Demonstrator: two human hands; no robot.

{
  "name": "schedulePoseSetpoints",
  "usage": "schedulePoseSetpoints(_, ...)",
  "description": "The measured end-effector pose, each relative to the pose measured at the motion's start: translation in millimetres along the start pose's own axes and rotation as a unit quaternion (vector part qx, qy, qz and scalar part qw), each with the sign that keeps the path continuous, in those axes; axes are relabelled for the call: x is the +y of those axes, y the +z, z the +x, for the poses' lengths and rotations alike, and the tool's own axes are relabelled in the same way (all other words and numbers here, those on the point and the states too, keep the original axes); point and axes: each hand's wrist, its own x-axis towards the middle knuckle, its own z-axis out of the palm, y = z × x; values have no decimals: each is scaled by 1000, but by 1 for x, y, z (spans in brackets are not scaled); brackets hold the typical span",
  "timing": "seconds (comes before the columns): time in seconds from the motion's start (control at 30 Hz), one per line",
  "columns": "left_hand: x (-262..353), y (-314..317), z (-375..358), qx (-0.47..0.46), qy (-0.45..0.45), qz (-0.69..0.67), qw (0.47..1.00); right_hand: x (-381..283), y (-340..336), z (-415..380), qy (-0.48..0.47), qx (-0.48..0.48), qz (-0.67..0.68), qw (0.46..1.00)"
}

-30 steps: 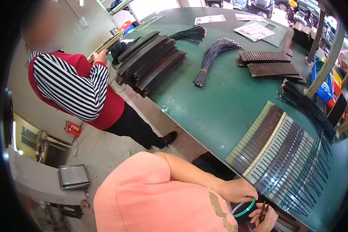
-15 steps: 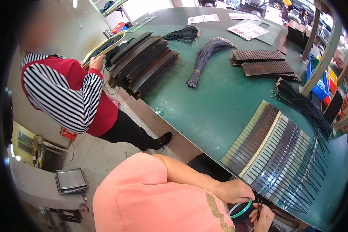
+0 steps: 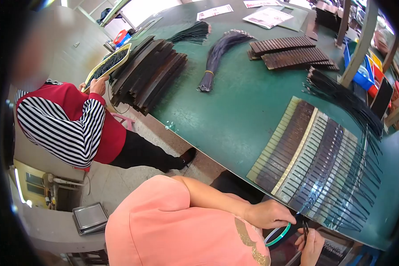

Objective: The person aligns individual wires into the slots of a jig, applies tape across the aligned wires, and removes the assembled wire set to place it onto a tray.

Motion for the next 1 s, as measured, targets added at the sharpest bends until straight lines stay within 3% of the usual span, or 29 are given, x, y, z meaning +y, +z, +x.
schedulePoseSetpoints(0.13, -2, -4, 1, 39, 22, -11, 999, -29, 6, 6, 10, 0, -15, 1000)
schedulePoseSetpoints(0.17, -5, -4, -4, 12, -36, -16, 999, -44, 9, 6, 20, 4, -53, 998)
schedulePoseSetpoints(0.33, 10, -15, -2, -15, -124, -33, 992, -56, 14, 16, -29, -2, -185, 982)
schedulePoseSetpoints(0.6, 4, -3, -5, -11, -94, -100, 991, -58, 18, 28, -113, 2, -339, 934)
schedulePoseSetpoints(0.83, 10, -7, -5, -12, -123, -107, 987, -63, 20, 34, -140, -16, -358, 923)
schedulePoseSetpoints(1.0, 18, -9, -6, -63, -77, -49, 994, -61, 6, 27, -111, -34, -281, 953)
